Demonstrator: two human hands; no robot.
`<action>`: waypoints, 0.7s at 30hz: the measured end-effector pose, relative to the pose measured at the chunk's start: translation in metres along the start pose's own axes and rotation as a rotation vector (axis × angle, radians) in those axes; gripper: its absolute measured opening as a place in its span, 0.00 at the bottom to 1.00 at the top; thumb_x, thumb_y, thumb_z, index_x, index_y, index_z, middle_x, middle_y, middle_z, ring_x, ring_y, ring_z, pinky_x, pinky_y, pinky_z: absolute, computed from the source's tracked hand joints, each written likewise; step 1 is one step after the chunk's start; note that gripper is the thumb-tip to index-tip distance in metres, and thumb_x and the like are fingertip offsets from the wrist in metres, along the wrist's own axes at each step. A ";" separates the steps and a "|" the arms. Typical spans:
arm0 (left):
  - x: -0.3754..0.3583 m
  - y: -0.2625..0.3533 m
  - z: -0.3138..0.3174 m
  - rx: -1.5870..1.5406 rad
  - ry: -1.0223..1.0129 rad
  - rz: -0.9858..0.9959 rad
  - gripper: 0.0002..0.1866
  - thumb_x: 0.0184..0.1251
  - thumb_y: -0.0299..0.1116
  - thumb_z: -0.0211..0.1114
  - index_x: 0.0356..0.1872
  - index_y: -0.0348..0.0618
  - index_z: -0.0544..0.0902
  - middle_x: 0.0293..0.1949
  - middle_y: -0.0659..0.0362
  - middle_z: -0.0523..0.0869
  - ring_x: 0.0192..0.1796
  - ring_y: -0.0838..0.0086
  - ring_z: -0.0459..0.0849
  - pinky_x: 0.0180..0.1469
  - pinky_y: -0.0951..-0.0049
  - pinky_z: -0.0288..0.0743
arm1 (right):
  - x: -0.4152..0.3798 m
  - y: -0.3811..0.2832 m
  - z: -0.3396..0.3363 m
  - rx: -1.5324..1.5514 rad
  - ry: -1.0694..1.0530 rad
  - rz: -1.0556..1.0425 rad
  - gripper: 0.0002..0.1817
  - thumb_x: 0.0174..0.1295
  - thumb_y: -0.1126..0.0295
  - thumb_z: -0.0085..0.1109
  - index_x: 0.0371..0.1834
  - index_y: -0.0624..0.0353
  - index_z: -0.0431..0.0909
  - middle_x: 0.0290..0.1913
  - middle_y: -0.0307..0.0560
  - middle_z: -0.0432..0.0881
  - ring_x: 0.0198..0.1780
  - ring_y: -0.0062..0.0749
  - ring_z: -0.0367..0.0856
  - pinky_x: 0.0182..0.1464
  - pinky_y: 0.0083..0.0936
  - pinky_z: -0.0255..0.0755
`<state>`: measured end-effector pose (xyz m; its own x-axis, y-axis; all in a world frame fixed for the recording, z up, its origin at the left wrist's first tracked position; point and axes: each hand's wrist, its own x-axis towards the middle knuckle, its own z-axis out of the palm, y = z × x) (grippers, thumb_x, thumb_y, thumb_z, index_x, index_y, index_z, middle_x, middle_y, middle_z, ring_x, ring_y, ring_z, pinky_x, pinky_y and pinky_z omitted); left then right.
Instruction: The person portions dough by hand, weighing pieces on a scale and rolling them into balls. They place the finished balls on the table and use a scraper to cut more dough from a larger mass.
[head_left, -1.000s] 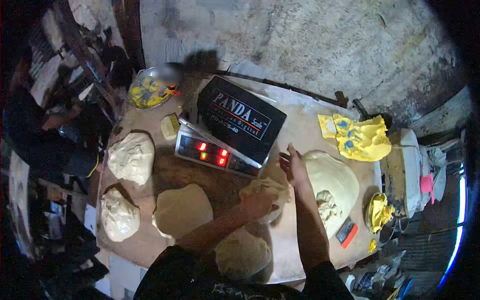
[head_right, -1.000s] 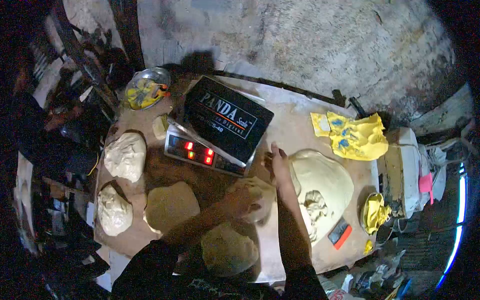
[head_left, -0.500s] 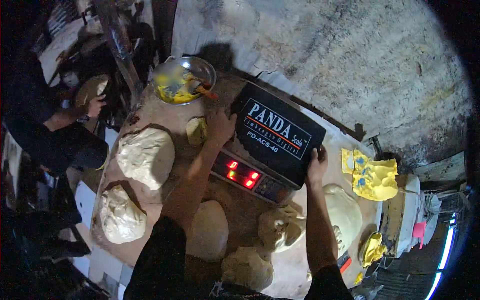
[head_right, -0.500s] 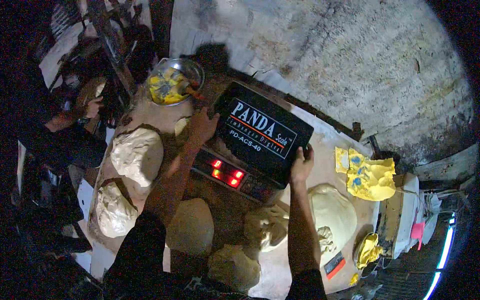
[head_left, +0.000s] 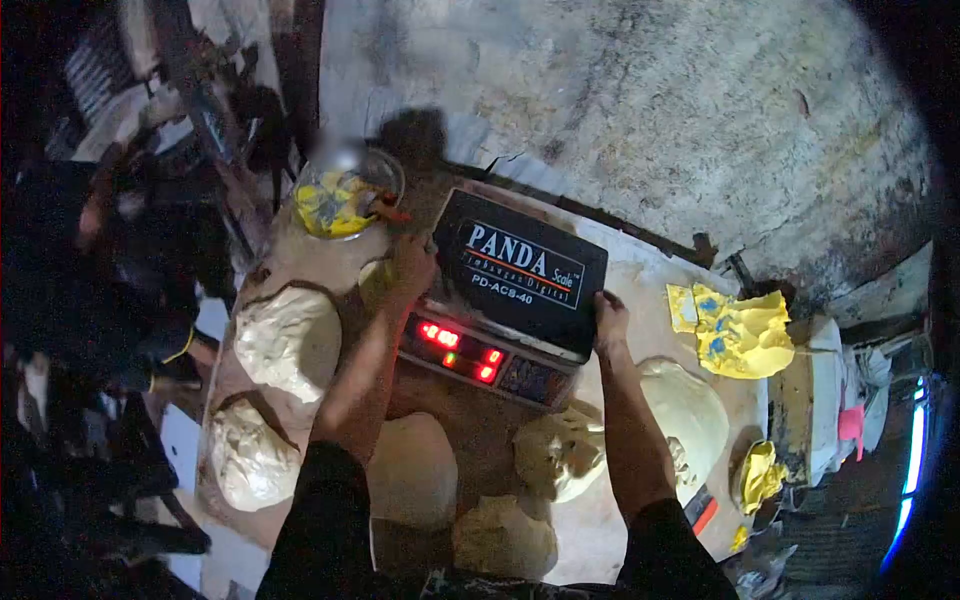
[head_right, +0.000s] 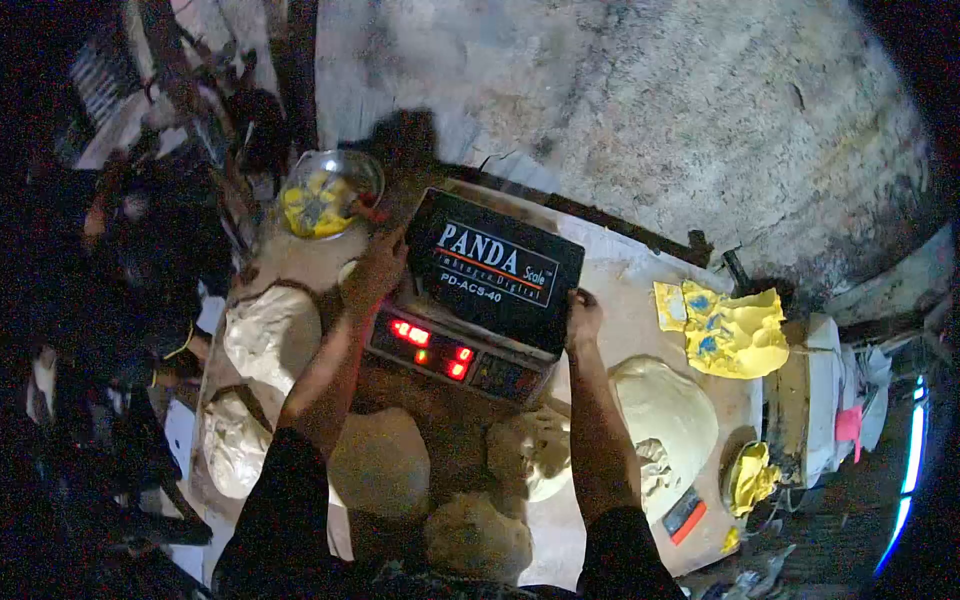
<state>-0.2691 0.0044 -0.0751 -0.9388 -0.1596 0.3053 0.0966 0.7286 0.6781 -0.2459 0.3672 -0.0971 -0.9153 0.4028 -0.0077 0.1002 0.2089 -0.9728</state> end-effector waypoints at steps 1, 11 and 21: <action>0.006 -0.001 0.000 -0.001 0.002 0.021 0.16 0.58 0.30 0.55 0.48 0.37 0.75 0.43 0.40 0.74 0.48 0.46 0.73 0.52 0.53 0.66 | -0.004 0.000 -0.002 0.060 -0.043 0.052 0.20 0.61 0.67 0.55 0.50 0.73 0.70 0.42 0.52 0.78 0.41 0.33 0.76 0.45 0.24 0.71; 0.026 -0.016 0.010 -0.028 -0.166 -0.019 0.19 0.62 0.38 0.54 0.52 0.43 0.75 0.45 0.41 0.77 0.52 0.49 0.72 0.53 0.56 0.67 | -0.007 0.010 -0.007 0.121 -0.074 0.055 0.20 0.60 0.67 0.56 0.50 0.73 0.71 0.41 0.51 0.79 0.40 0.29 0.76 0.45 0.21 0.70; 0.014 -0.096 0.066 0.421 0.338 0.484 0.17 0.65 0.41 0.52 0.44 0.37 0.76 0.42 0.45 0.78 0.48 0.49 0.73 0.49 0.57 0.68 | -0.026 0.079 -0.056 -0.267 -0.107 0.165 0.28 0.59 0.44 0.50 0.38 0.64 0.78 0.33 0.47 0.79 0.34 0.25 0.70 0.40 0.24 0.65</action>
<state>-0.3133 -0.0235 -0.1799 -0.6631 0.0986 0.7420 0.2763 0.9535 0.1202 -0.1925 0.4232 -0.1607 -0.9126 0.3577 -0.1980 0.3360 0.3802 -0.8617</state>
